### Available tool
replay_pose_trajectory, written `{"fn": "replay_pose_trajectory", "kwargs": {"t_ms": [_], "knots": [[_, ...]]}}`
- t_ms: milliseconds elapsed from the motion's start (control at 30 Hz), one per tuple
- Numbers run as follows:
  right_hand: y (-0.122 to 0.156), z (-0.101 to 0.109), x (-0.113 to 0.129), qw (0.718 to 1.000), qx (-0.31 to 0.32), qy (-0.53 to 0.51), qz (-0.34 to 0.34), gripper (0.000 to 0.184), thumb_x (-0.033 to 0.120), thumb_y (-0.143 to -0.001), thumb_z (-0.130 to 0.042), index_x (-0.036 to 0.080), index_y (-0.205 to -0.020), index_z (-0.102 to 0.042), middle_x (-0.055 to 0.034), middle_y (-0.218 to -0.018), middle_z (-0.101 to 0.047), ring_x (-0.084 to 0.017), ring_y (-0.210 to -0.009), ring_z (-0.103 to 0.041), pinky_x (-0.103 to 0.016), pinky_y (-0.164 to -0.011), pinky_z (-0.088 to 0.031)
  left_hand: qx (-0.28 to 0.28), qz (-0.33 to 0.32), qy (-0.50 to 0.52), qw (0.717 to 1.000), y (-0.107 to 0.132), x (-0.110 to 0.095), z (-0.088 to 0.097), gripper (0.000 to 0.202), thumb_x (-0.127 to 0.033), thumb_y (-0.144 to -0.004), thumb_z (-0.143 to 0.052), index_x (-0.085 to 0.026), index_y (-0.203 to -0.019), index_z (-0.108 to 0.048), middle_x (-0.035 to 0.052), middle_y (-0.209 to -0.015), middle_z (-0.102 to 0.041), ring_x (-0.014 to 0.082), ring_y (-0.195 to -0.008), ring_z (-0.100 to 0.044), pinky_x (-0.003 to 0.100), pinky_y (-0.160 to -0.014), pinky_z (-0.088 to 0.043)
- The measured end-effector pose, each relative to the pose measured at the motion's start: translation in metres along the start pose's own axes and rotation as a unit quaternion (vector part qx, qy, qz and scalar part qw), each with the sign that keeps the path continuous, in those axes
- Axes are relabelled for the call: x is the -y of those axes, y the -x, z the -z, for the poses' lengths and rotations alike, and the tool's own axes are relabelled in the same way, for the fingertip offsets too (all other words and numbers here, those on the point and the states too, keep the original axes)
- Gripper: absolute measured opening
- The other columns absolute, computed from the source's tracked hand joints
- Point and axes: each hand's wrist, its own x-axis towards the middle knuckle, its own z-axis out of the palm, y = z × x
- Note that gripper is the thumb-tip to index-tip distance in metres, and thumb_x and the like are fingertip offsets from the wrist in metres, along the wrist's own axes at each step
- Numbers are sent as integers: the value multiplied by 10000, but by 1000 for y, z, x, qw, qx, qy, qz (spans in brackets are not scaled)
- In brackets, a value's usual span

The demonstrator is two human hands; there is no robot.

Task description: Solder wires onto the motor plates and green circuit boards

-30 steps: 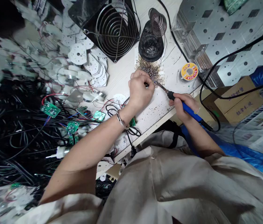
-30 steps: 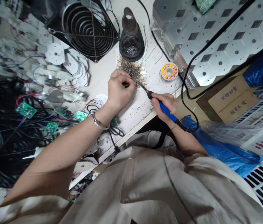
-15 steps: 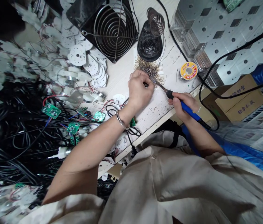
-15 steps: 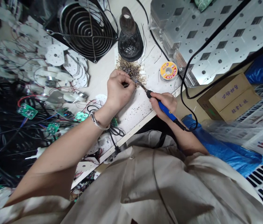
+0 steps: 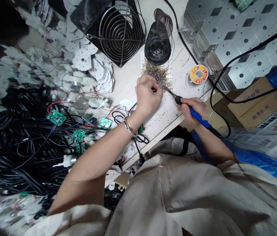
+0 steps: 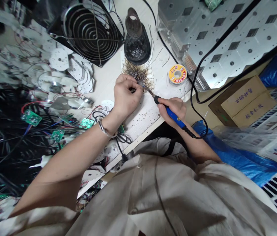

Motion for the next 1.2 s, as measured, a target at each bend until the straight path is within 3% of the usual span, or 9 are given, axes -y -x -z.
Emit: {"fn": "replay_pose_trajectory", "kwargs": {"t_ms": [267, 467, 633, 800, 1200], "knots": [[0, 0, 1, 1000, 4, 6, -12, 167, 341, -946, -588, 259, -1042, -698, 11, -724, -757, -165, -773, -752, -328, -803, -620, -4, 1, -8, 1000, 0, -5, 1, 186, -55, -726, -617, -197, -624, -554, 31, -873, -638, 206, -915, -598, 438, -978, -501], [3, 2, 3, 999, -31, -16, -10, 171, 281, -944, -589, 269, -1091, -676, 6, -812, -769, -148, -754, -741, -323, -773, -618, 9, 22, -10, 1000, 0, -5, 2, 174, -81, -755, -616, -199, -644, -552, 40, -899, -632, 223, -950, -603, 452, -1004, -482], [1, 4, 2, 999, -29, 3, 21, 166, 266, -929, -595, 296, -1070, -678, 30, -723, -762, -158, -763, -734, -324, -747, -614, 3, 20, 12, 1000, 0, -1, 0, 175, -80, -737, -631, -201, -644, -547, 43, -899, -621, 216, -951, -588, 457, -1046, -458], [2, 3, 0, 1000, -17, 1, -9, 150, 318, -942, -558, 278, -1019, -679, 26, -697, -761, -162, -722, -743, -335, -734, -619, 9, 18, 29, 999, -1, 1, 1, 173, -138, -752, -632, -215, -634, -531, 52, -905, -622, 229, -950, -586, 486, -1048, -465], [2, 5, 2, 999, -36, -14, 5, 161, 283, -931, -578, 258, -1040, -694, 21, -721, -768, -157, -720, -744, -317, -722, -625, -12, 9, 14, 1000, 0, 0, 0, 158, -105, -722, -645, -199, -626, -561, 46, -883, -643, 214, -913, -602, 442, -964, -504]]}}
